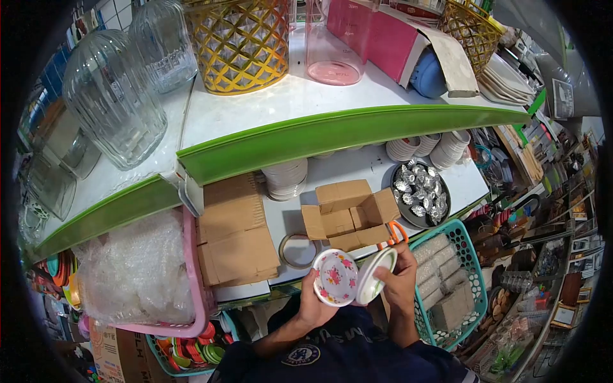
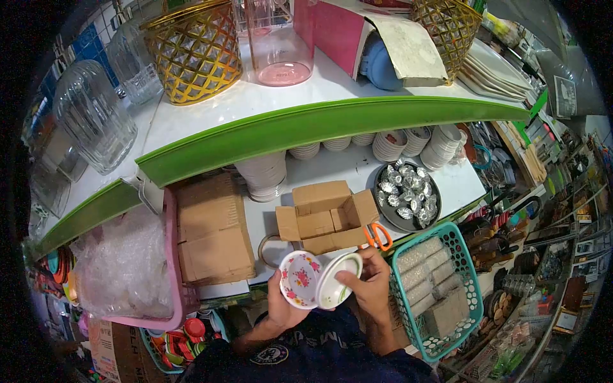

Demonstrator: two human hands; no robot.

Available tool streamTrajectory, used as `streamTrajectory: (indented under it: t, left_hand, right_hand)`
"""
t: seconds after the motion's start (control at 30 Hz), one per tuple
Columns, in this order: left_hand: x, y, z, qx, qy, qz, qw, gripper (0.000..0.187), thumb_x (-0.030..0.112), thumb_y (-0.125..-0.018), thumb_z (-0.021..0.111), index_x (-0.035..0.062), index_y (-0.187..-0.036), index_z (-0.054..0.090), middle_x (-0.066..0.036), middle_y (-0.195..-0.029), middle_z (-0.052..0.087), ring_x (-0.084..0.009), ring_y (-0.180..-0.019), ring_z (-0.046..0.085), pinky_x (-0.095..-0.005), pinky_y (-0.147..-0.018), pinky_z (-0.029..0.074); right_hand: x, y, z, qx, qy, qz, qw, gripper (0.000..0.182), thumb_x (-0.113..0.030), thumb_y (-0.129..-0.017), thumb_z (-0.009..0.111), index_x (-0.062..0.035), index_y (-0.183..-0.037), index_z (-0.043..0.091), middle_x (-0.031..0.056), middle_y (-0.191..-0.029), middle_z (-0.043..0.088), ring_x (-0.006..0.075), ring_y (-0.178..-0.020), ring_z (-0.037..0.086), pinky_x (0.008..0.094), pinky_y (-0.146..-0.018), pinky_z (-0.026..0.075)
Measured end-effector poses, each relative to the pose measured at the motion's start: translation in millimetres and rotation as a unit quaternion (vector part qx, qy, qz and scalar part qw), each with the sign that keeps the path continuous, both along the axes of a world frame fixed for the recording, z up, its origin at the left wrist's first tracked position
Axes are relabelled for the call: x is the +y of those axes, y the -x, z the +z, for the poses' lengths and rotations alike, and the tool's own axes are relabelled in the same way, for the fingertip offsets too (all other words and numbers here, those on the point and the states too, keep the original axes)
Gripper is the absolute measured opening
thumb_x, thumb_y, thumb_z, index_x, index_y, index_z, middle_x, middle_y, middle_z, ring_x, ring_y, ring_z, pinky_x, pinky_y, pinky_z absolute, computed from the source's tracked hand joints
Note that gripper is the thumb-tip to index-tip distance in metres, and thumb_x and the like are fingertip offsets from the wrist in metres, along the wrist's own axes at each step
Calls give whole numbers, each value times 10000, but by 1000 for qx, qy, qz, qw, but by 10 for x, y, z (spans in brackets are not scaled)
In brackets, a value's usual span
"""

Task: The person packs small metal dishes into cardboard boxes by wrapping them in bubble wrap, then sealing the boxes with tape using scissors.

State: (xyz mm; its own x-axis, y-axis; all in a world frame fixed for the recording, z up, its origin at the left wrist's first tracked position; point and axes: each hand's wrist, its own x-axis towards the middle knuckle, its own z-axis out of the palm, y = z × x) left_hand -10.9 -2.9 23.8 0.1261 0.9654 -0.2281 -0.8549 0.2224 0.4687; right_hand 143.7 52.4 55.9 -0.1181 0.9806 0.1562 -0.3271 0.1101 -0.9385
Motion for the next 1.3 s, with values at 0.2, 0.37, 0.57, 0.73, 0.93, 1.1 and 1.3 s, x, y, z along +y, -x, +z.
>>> streamTrajectory:
  t: [0.2,0.37,0.57,0.73,0.93,1.1,1.3]
  left_hand:
    - [35,164,-205,-138,-120,-65,981,835,728,-877,298,84,-1401,386,-217,-1297,517,-471,-1052,596,-512,-696,583]
    - [45,218,-153,-154,-158,-73,973,813,693,-893,329,68,-1412,370,-214,-1328,499,-477,-1079,581,-548,-793,553]
    - [-55,75,-134,23,-13,-22,999,691,551,-938,402,96,-1451,315,-182,-1440,404,-361,-1304,438,-610,-953,456]
    - [-87,45,-156,-11,-62,-82,995,712,556,-947,375,77,-1464,273,-161,-1443,407,-357,-1302,439,-568,-1057,391]
    - [-110,3,-222,47,-41,-7,998,653,492,-979,387,31,-1436,313,-147,-1405,451,-282,-1291,459,-471,-1068,396]
    - [-117,-22,-203,34,-39,9,999,635,487,-989,351,35,-1434,318,-149,-1400,457,-274,-1285,467,-450,-1071,391]
    - [-125,-1,-124,51,-36,16,998,637,502,-992,285,52,-1441,308,-148,-1393,463,-293,-1270,481,-480,-1038,428]
  right_hand:
    - [62,-62,-3,82,32,-63,994,364,-127,-786,787,-29,-1030,536,45,-897,664,109,-777,640,255,-731,523]
    - [39,-56,-33,65,43,-77,994,347,-120,-783,794,-29,-1020,557,53,-913,672,106,-777,643,242,-723,525]
    - [-26,-16,-11,-32,19,-25,999,284,-5,-788,766,11,-1012,593,84,-921,691,118,-801,657,247,-719,528]
    - [-97,61,87,-106,26,8,994,240,18,-785,761,31,-986,631,105,-905,704,128,-790,669,255,-710,538]
    - [-140,96,55,-168,57,4,984,248,-29,-780,782,47,-982,660,107,-864,711,121,-766,667,251,-690,541]
    - [-155,164,103,-217,79,12,973,277,-65,-772,797,38,-998,675,90,-803,710,97,-731,661,241,-656,537]
    - [-133,229,264,-362,-78,-6,929,296,-91,-761,802,-8,-1028,707,61,-797,652,76,-676,615,222,-587,497]
